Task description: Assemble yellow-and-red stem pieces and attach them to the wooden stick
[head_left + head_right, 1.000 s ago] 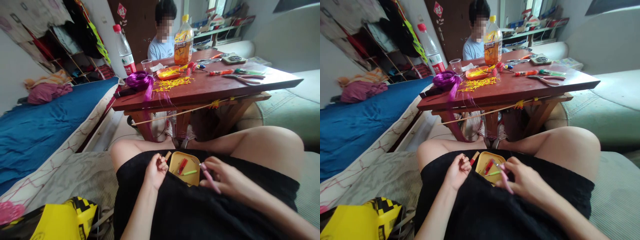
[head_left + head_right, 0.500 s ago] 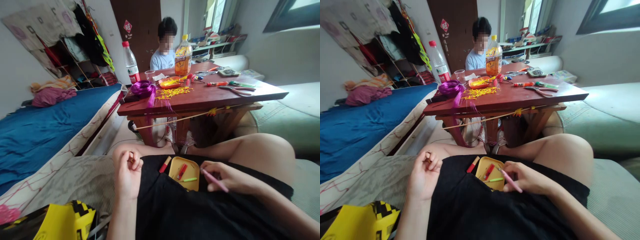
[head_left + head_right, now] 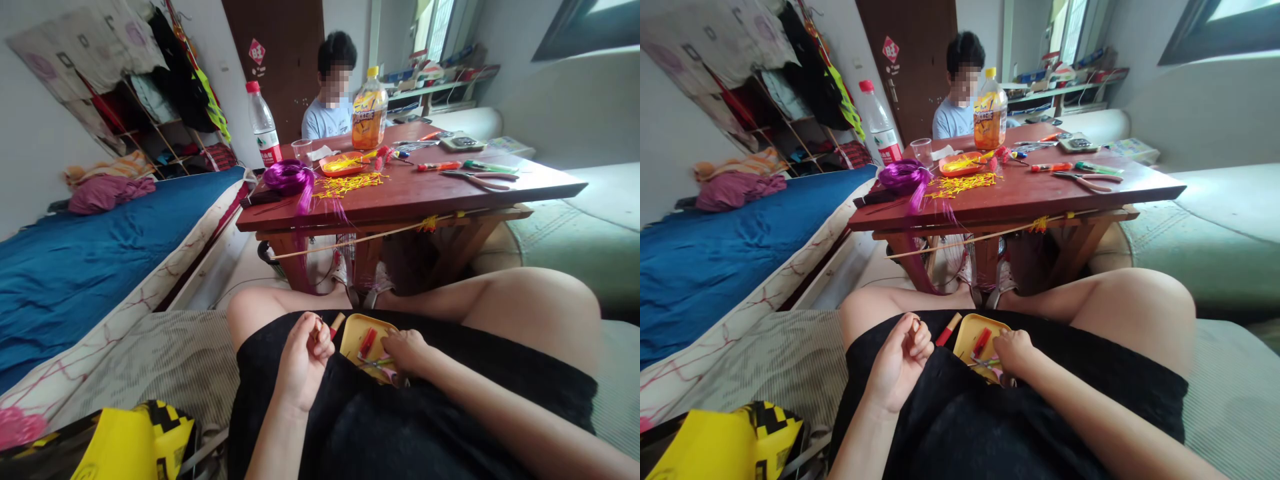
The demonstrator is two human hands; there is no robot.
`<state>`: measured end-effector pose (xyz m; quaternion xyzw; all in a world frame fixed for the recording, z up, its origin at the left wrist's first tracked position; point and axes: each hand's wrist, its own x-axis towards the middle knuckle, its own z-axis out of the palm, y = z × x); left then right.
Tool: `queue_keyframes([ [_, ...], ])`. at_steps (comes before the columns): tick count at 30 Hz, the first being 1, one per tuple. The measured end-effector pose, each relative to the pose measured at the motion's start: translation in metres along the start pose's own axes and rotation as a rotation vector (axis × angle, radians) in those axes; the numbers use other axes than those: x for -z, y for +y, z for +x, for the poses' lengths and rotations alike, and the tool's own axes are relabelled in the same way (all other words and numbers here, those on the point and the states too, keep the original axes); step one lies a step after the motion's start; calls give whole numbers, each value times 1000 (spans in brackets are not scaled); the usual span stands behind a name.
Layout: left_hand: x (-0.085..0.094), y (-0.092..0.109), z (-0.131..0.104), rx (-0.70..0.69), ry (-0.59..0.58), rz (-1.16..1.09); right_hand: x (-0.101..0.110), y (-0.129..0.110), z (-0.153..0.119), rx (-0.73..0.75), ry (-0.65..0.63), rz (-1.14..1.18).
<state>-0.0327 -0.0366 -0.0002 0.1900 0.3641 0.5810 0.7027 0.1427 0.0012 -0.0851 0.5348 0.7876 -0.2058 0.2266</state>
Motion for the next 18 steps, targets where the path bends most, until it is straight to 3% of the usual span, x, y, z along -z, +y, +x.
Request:
queue_keyframes([
  [4, 2, 2, 0, 8, -1, 3, 6, 4, 5, 112, 12, 6],
  [7, 2, 3, -2, 5, 1, 9, 6, 2, 9, 174, 97, 22],
  [13, 1, 1, -3, 17, -4, 25, -9, -10, 23, 362, 265, 125],
  [18, 2, 2, -3, 9, 9, 25, -12, -11, 21, 340, 306, 362],
])
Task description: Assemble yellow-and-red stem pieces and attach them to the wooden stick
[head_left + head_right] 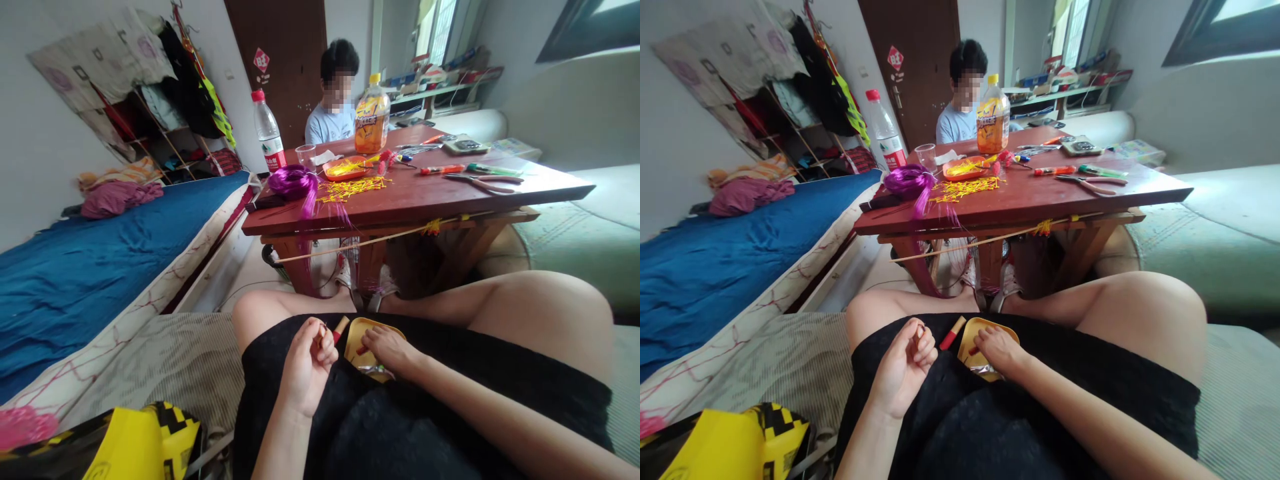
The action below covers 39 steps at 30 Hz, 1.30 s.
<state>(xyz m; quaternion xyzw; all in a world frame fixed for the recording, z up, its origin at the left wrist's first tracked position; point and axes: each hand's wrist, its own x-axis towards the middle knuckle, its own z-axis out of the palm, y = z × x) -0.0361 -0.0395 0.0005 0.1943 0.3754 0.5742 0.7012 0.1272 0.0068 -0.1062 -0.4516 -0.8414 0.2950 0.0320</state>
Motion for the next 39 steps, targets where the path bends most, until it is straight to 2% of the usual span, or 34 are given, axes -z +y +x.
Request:
queue_keyframes([
  [5, -2, 6, -3, -75, 17, 4, 21, 2, -54, -75, 18, 394],
  [8, -10, 12, -7, -142, 19, 16, 29, -7, -86, -80, 21, 635],
  [10, -16, 16, -11, -161, 15, 26, 32, -20, -97, -83, 67, 943],
  [13, -23, 20, -17, -161, 9, 56, 35, -40, -100, -48, 89, 1606],
  [15, -25, 20, -19, -162, 0, 90, 36, -50, -99, -4, 76, 1838],
  [18, -25, 11, -23, -171, -35, 210, 35, -59, -97, 24, 96, 1944],
  [21, -26, -6, -26, -223, -86, 524, 33, -65, -96, 5, 113, 2015],
  [25, -29, -27, -34, -405, -229, 1096, 29, -74, -93, -61, 140, 2079],
  [28, -31, -32, -37, -558, -306, 1304, 27, -79, -91, -122, 140, 2125],
  [31, -30, -31, -36, -647, -314, 1367, 25, -81, -91, -142, 131, 2149],
  [34, -28, -28, -34, -677, -294, 1382, 25, -84, -92, -138, 112, 2141],
  [37, -26, -26, -33, -605, -252, 1309, 28, -88, -92, -127, 99, 2116],
  [39, -26, -26, -33, -469, -218, 1142, 30, -89, -93, -137, 121, 2104],
])
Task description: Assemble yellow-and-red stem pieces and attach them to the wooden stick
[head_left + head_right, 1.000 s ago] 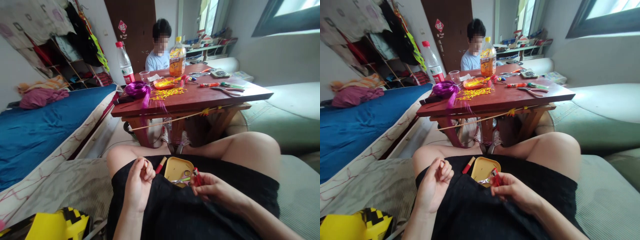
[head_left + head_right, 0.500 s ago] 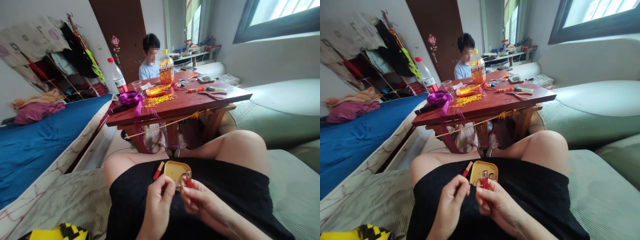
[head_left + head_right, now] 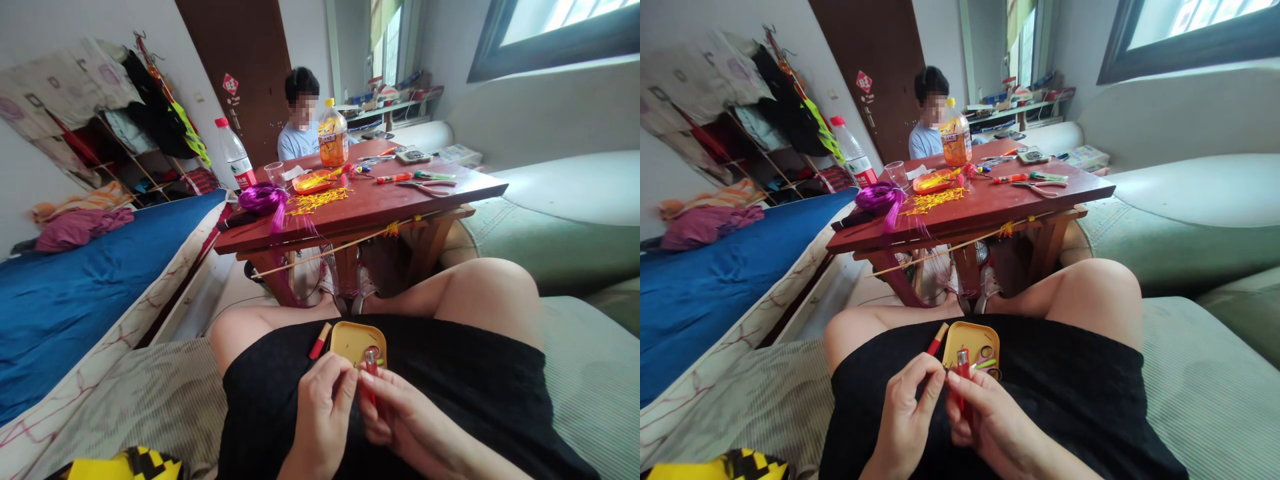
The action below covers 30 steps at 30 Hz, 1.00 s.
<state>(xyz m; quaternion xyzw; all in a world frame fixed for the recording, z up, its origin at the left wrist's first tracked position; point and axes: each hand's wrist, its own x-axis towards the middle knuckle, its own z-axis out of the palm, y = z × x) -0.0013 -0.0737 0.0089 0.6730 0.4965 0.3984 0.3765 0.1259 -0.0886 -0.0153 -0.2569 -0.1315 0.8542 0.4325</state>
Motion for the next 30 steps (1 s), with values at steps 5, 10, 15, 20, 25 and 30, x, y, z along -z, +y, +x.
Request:
queue_keyframes([
  [5, -4, -1, 0, 399, -66, -831, 8, -4, 2, 105, 109, -221],
  [10, -10, -10, -1, 646, -102, -1232, 3, -10, 8, 308, 189, -455],
  [15, -14, -16, -2, 728, -84, -1257, -5, -13, 11, 321, 76, -420],
  [20, -17, -17, -4, 780, -19, -1201, 0, -6, 11, 370, 65, -405],
  [25, -20, -16, -4, 790, 19, -1192, 2, -1, 10, 396, 113, -414],
  [30, -19, -13, -3, 741, 22, -1228, 6, -3, 11, 426, 191, -485],
])
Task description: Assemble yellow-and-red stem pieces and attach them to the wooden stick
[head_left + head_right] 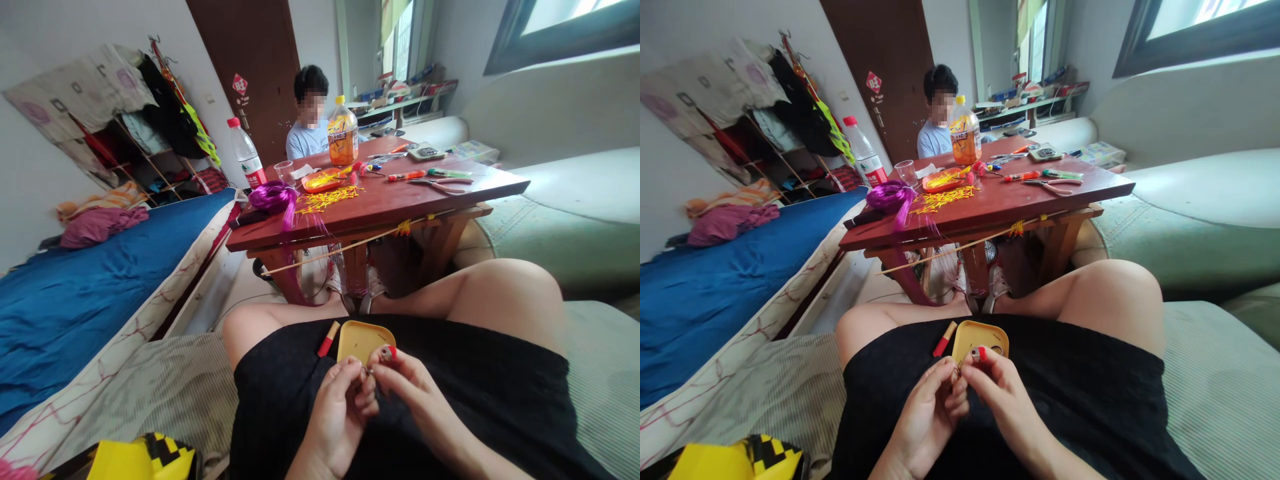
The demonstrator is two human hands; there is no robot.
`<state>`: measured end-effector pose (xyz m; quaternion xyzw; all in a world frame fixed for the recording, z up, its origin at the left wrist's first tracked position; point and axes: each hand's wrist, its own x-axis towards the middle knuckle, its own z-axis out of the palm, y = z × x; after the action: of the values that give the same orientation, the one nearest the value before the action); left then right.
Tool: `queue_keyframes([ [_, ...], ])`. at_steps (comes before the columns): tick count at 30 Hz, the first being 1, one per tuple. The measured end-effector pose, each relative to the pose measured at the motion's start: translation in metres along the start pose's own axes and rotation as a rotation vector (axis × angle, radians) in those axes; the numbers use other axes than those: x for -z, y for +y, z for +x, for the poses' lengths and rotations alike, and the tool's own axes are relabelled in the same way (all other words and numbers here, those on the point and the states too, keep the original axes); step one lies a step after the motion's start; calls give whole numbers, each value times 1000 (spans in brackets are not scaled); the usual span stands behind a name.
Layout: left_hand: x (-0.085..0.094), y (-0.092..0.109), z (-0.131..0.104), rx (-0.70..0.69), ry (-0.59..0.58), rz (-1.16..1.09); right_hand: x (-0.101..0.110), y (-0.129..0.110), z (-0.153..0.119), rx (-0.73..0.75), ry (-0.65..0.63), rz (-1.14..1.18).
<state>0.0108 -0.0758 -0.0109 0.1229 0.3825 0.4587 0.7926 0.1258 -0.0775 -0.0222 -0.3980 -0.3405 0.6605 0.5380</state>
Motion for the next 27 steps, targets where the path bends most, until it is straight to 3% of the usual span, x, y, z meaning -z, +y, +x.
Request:
queue_keyframes([
  [5, 3, 0, 3, 7, -44, -6, 6, 9, 4, -246, 6, -134],
  [7, 4, -1, 4, 29, -47, -16, 5, 12, 5, -279, 27, -192],
  [18, 6, -5, 5, 100, -43, -49, 6, 18, 4, -208, 87, -242],
  [27, 6, -2, 6, 102, -63, -51, 5, 17, 4, -179, 67, -258],
])
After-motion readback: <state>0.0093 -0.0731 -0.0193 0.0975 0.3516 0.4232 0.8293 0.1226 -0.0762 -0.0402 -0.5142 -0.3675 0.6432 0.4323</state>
